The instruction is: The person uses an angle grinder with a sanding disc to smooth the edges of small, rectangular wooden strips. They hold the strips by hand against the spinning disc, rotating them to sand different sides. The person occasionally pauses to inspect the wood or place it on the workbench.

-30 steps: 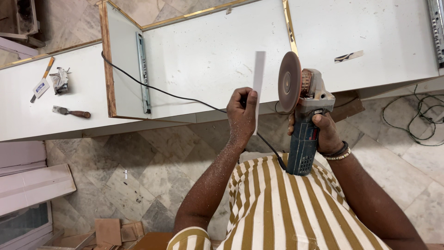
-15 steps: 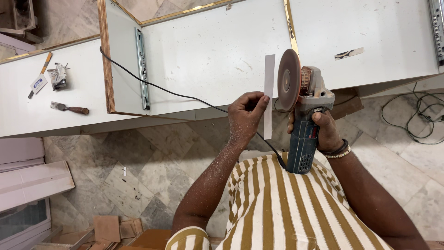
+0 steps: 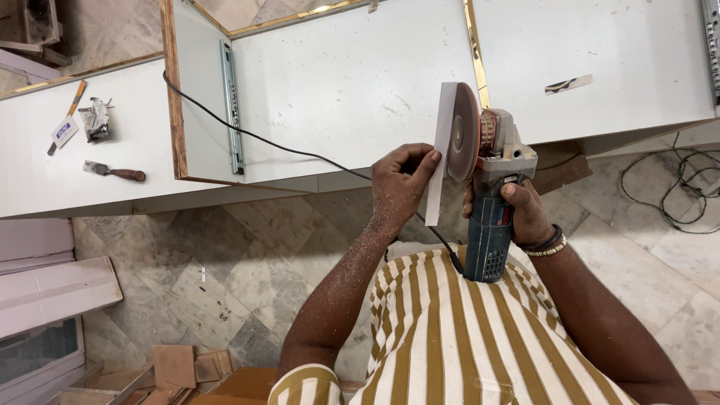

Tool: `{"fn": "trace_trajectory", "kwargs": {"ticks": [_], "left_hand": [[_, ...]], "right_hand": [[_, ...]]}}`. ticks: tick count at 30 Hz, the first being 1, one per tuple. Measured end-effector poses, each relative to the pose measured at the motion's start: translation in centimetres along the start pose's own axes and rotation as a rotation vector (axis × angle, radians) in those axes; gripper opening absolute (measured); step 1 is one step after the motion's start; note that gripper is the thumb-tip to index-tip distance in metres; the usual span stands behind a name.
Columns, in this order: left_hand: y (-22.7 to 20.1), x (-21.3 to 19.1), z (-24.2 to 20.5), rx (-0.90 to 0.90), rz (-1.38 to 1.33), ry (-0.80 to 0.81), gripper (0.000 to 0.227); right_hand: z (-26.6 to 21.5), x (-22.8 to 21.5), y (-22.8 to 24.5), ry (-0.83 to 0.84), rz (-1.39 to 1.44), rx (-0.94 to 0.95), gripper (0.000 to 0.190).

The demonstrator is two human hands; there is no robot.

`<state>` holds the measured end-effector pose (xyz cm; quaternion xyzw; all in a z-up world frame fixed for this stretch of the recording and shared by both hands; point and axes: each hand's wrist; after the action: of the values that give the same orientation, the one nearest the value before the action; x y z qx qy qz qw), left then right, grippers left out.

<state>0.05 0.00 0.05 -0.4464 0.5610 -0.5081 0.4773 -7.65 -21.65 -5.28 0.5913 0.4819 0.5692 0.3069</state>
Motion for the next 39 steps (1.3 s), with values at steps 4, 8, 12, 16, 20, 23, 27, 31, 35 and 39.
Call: {"fn": "trace_trajectory", "kwargs": {"ticks": [4,8,12,16,20,23,27,31,35,39], "left_hand": [[-0.2,0.1,0.4,0.011,-0.007,-0.008,0.017],[-0.2,0.1,0.8,0.030,-0.026,0.006,0.018],[-0.3,0.3,0.9,0.037,-0.067,0.000,0.018],[-0.4,0.5,1.1,0.044,-0.080,-0.002,0.017],[-0.4,0.5,1.2,0.050,-0.077,-0.004,0.017],[-0.6,0.4,1.3,0.054,-0.081,-0.007,0.017],[-0.8,0.5,1.5,0.035,-0.084,-0.026,0.016],[-1.2,0.5,1.7,0.066,-0.100,-0.039,0.016],[-1.4,0.5,1.9,0.085,-0.086,-0.045,0.015],[-1.5,0.6,2.0,0.091,-0.090,-0.052,0.015]], "right_hand": [[-0.1,0.1,0.0,-0.001,-0.017,0.015,0.078],[-0.1,0.2,0.1,0.008,0.000,0.020,0.078],[-0.2,0.2,0.0,0.010,0.018,0.030,0.078],[-0.5,0.2,-0.1,0.011,0.010,0.018,0.079],[-0.5,0.3,-0.1,0.014,0.013,0.015,0.080],[-0.6,0.3,0.0,0.022,0.007,0.018,0.081],[-0.7,0.4,-0.1,0.015,-0.006,0.027,0.082],[-0.6,0.4,-0.2,0.026,-0.002,0.026,0.080],[-0.7,0.4,-0.3,0.033,0.017,0.034,0.079],[-0.7,0.6,0.0,0.051,0.022,0.006,0.078]]}}
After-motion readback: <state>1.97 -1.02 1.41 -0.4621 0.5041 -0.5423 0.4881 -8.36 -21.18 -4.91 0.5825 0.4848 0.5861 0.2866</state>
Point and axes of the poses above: each hand's wrist, its own z-axis towards the middle knuckle, its own x-axis out of the palm, y = z × x, and after that the axes turned 11 degrees about -z, right-handed
